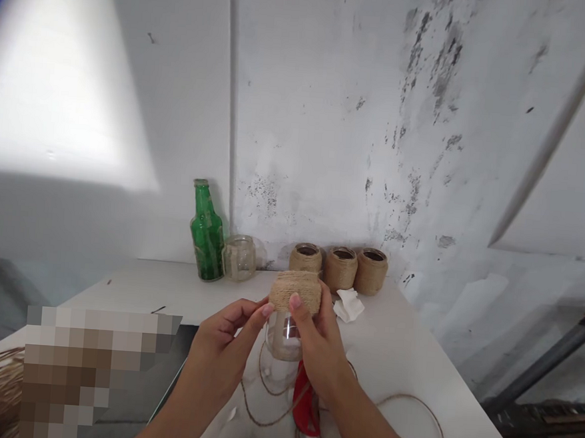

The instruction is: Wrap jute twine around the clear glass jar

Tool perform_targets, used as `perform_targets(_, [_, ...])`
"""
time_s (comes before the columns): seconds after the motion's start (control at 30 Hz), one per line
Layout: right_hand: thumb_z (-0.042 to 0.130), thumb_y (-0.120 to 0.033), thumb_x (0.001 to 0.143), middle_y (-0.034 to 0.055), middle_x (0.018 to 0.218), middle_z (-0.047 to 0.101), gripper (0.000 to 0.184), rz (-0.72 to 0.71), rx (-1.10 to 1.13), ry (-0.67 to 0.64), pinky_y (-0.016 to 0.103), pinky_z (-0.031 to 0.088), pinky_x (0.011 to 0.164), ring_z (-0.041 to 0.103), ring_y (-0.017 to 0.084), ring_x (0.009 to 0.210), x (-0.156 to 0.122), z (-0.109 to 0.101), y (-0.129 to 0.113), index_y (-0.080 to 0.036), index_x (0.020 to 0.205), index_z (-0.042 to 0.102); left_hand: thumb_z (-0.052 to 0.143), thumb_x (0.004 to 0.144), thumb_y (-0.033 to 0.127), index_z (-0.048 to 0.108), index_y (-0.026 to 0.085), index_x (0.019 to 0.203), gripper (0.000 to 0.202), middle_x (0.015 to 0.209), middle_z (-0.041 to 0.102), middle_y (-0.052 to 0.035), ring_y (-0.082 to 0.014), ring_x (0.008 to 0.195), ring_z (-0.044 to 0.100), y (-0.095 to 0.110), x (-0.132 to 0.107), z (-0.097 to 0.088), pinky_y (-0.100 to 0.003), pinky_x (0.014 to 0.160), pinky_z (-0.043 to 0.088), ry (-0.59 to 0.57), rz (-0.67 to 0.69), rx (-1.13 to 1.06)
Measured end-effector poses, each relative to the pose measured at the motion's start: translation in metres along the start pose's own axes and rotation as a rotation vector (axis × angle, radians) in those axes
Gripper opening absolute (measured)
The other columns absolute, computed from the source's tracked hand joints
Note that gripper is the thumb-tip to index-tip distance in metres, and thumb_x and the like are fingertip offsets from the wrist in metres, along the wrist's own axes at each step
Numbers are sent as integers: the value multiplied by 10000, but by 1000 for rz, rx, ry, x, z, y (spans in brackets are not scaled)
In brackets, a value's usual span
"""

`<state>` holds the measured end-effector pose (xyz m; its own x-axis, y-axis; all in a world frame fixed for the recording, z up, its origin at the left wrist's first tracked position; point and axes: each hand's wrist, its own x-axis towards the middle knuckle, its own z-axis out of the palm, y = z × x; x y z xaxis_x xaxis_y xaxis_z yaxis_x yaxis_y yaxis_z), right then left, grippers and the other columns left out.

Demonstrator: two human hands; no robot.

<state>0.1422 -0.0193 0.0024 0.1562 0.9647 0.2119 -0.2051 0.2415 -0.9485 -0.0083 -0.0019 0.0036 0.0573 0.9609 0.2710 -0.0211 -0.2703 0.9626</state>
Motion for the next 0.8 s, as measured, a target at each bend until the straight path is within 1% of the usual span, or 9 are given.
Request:
perform_targets(0.17, [699, -608, 992, 9, 1341, 743, 425, 28, 27, -13, 405, 561, 1067, 700, 262, 1222, -1, -4, 1, -373, 1338, 627, 711, 908, 509, 769, 201, 755, 348, 757, 752, -44, -204, 733, 623, 5, 2, -1, -259, 608, 455, 10, 22, 39])
perform_targets(0.33, [690, -621, 990, 27, 1277, 773, 414, 26, 18, -17, 374, 605, 875, 734, 275, 1110, 1, -5, 1, -347, 1298, 654, 714, 909, 536, 748, 198, 743, 378, 739, 720, -35, -185, 702, 586, 4, 1, -2, -250, 589, 431, 24, 3, 47])
perform_targets(0.4, [694, -617, 989, 36, 1245, 781, 415, 29, 43, -23, 369, 604, 842, 743, 276, 1074, 2, -4, 0, -333, 1289, 656, 721, 904, 544, 738, 196, 736, 386, 726, 699, -28, -175, 688, 561, 4, 1, -2, -246, 583, 417, 25, -7, 34])
perform_targets(0.47, [698, -611, 990, 39, 1233, 781, 414, 41, 76, -27, 376, 603, 870, 743, 275, 1072, 2, -4, 1, -327, 1287, 654, 734, 893, 547, 734, 194, 730, 389, 710, 680, -20, -168, 673, 540, 5, 1, -2, -245, 586, 417, 27, -6, 15])
perform_targets(0.53, [704, -606, 989, 35, 1235, 777, 411, 60, 106, -26, 393, 595, 932, 737, 275, 1097, 3, -5, 2, -329, 1289, 655, 747, 883, 550, 735, 191, 728, 391, 702, 673, -17, -163, 662, 528, 5, 1, -2, -245, 585, 416, 26, -8, -7])
perform_targets(0.6, [713, -603, 983, 33, 1243, 773, 412, 78, 128, -17, 409, 581, 991, 730, 278, 1125, 4, -6, 4, -328, 1285, 660, 755, 879, 546, 739, 189, 736, 386, 709, 679, -19, -163, 662, 532, 4, 2, -2, -248, 590, 420, 23, -21, -29])
perform_targets(0.67, [727, -605, 972, 37, 1246, 771, 425, 86, 138, 2, 416, 575, 1013, 723, 284, 1142, 5, -7, 6, -318, 1280, 669, 757, 887, 541, 736, 191, 743, 379, 720, 688, -20, -167, 674, 551, 2, 3, -2, -252, 607, 433, 12, -29, -55])
perform_targets(0.73, [733, -613, 963, 44, 1249, 767, 448, 80, 146, 17, 422, 580, 1003, 715, 294, 1149, 6, -7, 9, -309, 1286, 671, 755, 901, 532, 731, 196, 751, 369, 754, 712, -30, -188, 744, 611, -1, 4, -2, -261, 661, 471, -6, -32, -91])
perform_targets(0.8, [733, -622, 957, 48, 1249, 762, 463, 68, 149, 24, 427, 585, 987, 706, 302, 1153, 6, -7, 10, -306, 1291, 672, 753, 912, 524, 730, 201, 761, 358, 830, 756, -53, -227, 877, 678, -3, 5, -2, -282, 753, 513, -22, -37, -129])
